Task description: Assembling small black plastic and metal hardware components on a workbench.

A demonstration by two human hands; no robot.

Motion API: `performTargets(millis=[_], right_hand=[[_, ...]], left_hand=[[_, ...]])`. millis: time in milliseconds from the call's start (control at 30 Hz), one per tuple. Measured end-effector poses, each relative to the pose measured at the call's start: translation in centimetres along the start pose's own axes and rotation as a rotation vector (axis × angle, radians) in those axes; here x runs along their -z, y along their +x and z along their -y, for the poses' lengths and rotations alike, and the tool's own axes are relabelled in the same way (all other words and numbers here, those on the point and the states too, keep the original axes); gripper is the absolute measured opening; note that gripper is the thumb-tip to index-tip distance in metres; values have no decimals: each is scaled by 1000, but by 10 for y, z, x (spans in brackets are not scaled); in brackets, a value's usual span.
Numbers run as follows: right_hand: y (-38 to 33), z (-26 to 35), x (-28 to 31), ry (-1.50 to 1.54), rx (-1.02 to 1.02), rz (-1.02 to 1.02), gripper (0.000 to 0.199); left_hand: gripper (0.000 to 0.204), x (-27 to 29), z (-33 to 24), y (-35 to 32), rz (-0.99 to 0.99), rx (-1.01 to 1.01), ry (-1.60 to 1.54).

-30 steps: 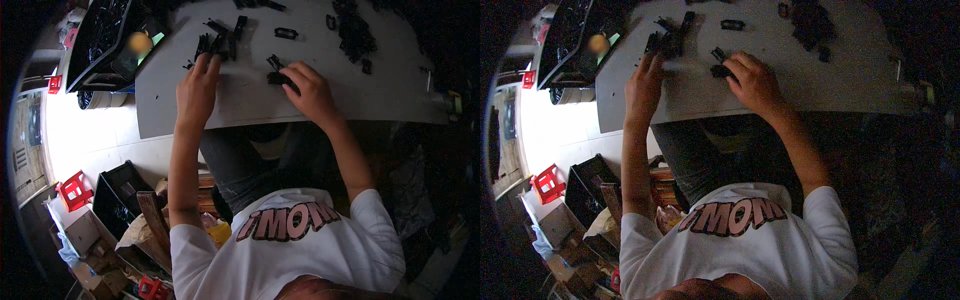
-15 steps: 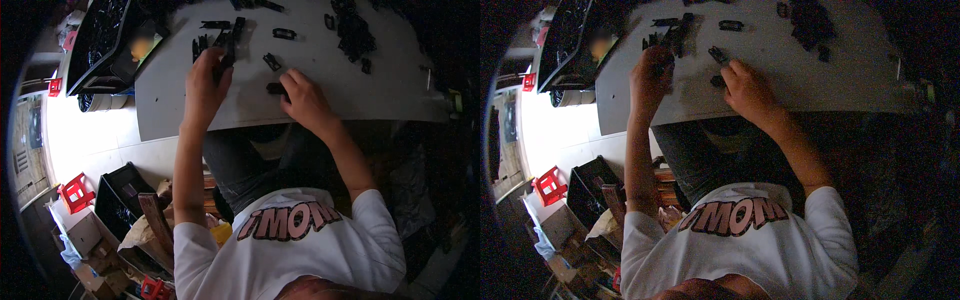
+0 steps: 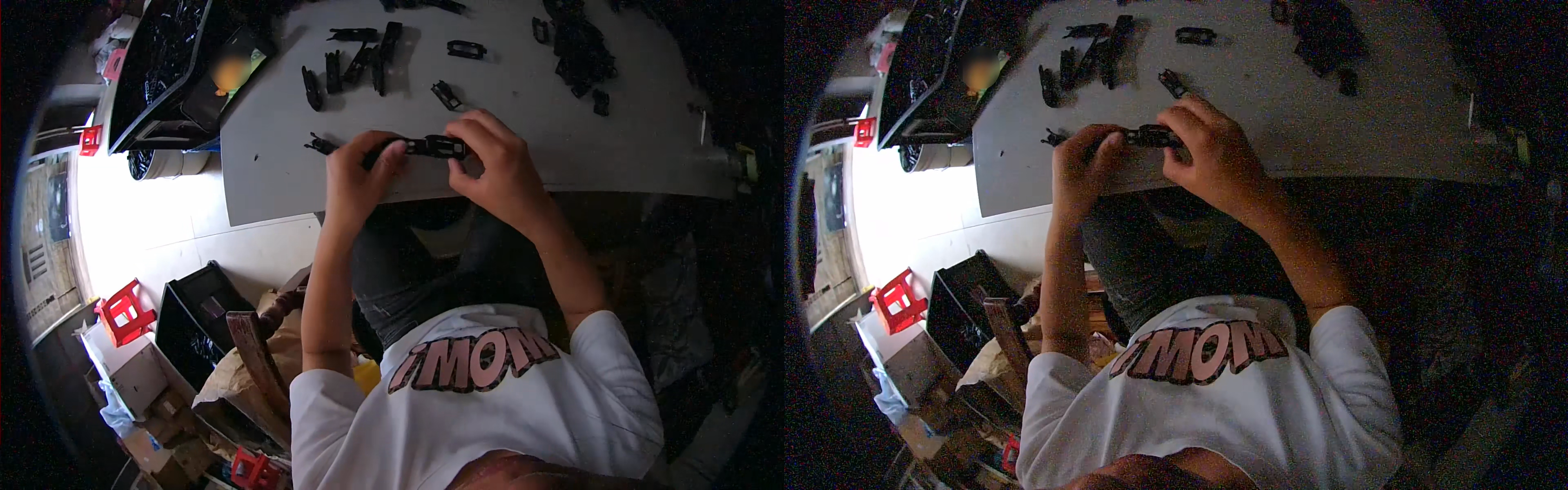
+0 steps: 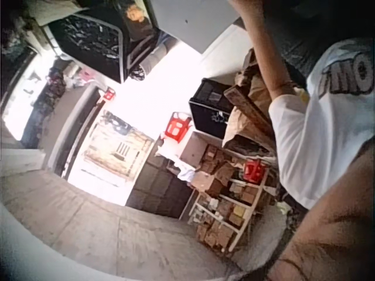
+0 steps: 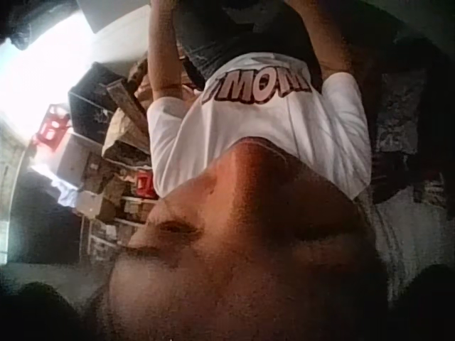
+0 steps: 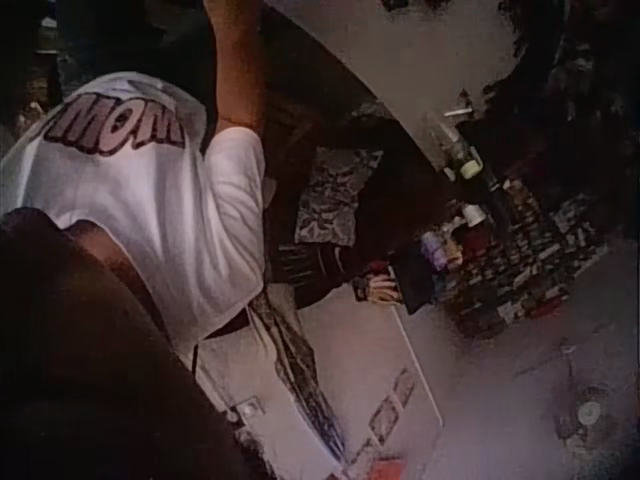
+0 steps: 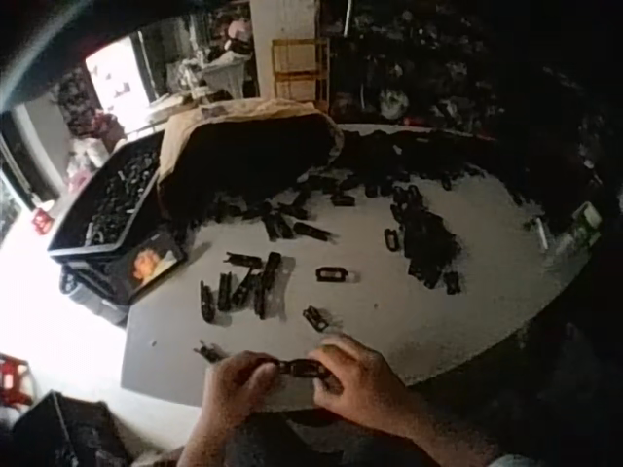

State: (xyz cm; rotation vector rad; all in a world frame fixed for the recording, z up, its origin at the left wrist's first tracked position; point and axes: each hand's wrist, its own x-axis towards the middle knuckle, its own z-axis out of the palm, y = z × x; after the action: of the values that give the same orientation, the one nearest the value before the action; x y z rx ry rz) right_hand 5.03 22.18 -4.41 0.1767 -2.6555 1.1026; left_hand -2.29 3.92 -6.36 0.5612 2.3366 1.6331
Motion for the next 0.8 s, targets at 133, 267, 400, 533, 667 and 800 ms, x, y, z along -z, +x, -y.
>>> performTargets(millis=[133,267,400,533,667,800], right_hand=[[-1,9,-1,-102,56,-5,31],[-3,11,-8,-208,91,1,31],[-7,13,-11,-305,114,-19,33],[-17,11,-10,-383,144,-49,35],[-17,4,5,14,-33,15,29],[-22,-21,11,473,-222,234,17]], left_hand=[[25,-7,-5,-4,-85,166,-17],[28,-18,-1,-6,-165,172,-4],[29,-32,-1,-7,-176,145,100],[27,-28,-11,-14,-78,24,47],[20,-21,-16,-19,7,159,-212],[15,-17,-20,-27,71,196,-322]])
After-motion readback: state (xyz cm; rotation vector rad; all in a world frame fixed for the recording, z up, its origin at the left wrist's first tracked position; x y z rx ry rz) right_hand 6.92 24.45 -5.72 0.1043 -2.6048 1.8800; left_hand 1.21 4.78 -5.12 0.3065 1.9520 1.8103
